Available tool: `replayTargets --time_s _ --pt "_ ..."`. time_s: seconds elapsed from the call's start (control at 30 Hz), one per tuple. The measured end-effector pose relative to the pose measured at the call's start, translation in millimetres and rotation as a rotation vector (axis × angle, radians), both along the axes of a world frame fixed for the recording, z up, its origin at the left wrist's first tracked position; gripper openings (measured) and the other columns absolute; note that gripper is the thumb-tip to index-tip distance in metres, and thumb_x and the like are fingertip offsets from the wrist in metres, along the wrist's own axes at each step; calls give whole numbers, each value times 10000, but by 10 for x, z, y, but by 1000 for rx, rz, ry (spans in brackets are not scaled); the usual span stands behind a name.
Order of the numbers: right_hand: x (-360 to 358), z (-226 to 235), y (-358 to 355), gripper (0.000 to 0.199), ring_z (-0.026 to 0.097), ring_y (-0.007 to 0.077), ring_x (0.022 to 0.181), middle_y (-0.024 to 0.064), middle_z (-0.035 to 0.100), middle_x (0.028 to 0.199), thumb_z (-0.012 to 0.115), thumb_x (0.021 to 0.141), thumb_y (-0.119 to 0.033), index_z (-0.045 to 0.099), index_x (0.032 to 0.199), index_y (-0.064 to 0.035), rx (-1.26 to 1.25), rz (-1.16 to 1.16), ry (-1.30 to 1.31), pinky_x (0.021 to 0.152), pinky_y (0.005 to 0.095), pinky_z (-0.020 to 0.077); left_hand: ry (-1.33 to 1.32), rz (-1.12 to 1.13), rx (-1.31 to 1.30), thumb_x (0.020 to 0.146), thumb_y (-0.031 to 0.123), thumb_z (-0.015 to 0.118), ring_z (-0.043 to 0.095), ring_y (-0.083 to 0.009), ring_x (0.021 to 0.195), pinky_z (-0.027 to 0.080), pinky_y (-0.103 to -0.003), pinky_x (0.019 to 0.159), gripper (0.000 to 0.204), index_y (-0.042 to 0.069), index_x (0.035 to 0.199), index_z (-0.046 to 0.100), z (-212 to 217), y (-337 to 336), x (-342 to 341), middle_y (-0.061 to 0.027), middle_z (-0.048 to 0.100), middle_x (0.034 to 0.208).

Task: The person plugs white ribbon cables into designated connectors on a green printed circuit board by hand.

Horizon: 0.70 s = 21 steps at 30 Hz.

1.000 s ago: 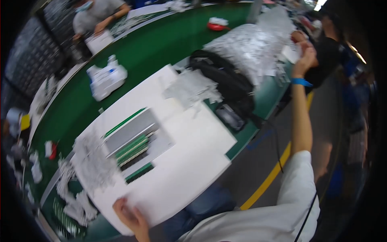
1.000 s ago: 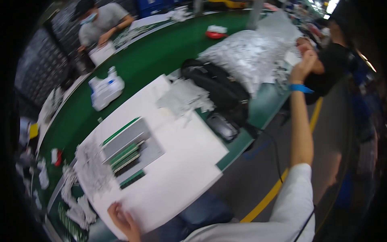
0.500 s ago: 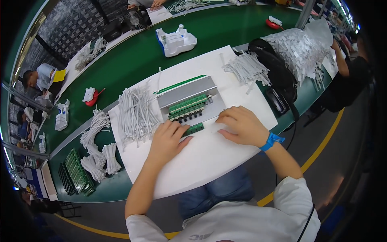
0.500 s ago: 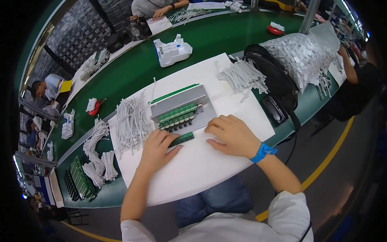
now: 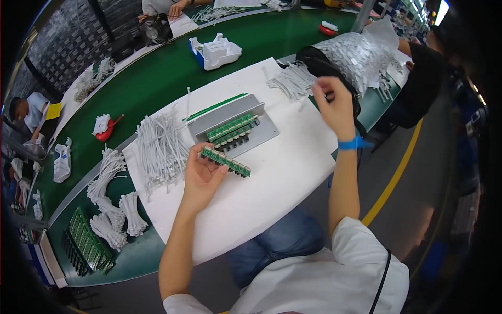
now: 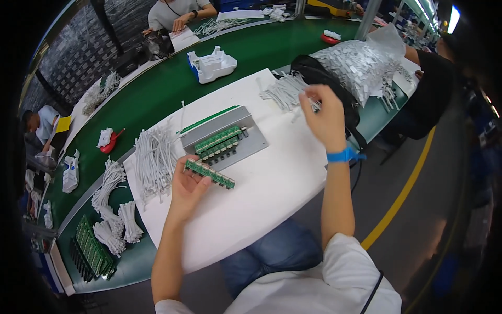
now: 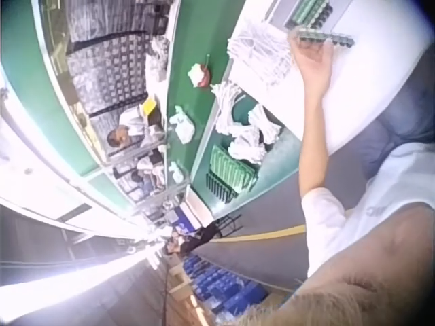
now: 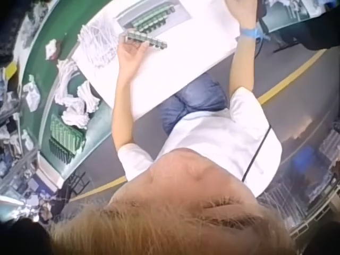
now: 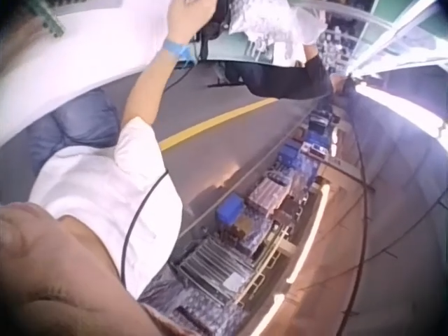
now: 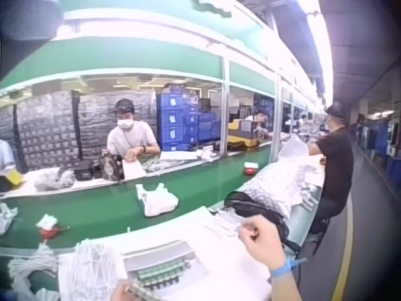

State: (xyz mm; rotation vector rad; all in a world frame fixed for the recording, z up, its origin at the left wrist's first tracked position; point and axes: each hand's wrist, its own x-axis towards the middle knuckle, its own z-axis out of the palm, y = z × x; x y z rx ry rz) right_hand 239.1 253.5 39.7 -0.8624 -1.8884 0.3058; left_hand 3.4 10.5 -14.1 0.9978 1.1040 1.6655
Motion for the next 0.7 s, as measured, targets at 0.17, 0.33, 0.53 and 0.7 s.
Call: replayTargets --time_s 0.17,0.33,0.53,0.7 --pt "-302 45 687 305 652 302 791 133 666 851 721 759 -315 668 889 -45 -73 -112 -260 684 393 517 -39 -67 -97 835 0 528 563 -115 886 483 -257 807 594 61 1394 334 21 56 157 -79 551 1009" --pt "-835 -444 627 517 654 349 834 193 663 908 743 703 -450 645 914 12 -68 -241 -571 731 413 530 -221 -173 -290 845 -13 454 530 -114 795 449 -221 726 551 36 1387 366 80 -34 116 -81 583 958" --pt "-678 -494 595 501 632 350 906 192 626 958 772 696 -393 610 946 9 -34 -283 -650 771 436 507 7 -314 -301 887 -35 498 478 -75 752 408 -191 667 484 7 1360 407 178 -39 105 -49 590 975" --pt "-744 -569 599 416 635 354 887 184 616 956 748 743 -324 597 936 12 -26 -275 -737 777 449 498 530 -140 -246 814 -28 632 488 -101 769 388 -194 658 436 6 1242 559 187 -85 130 -48 600 912"
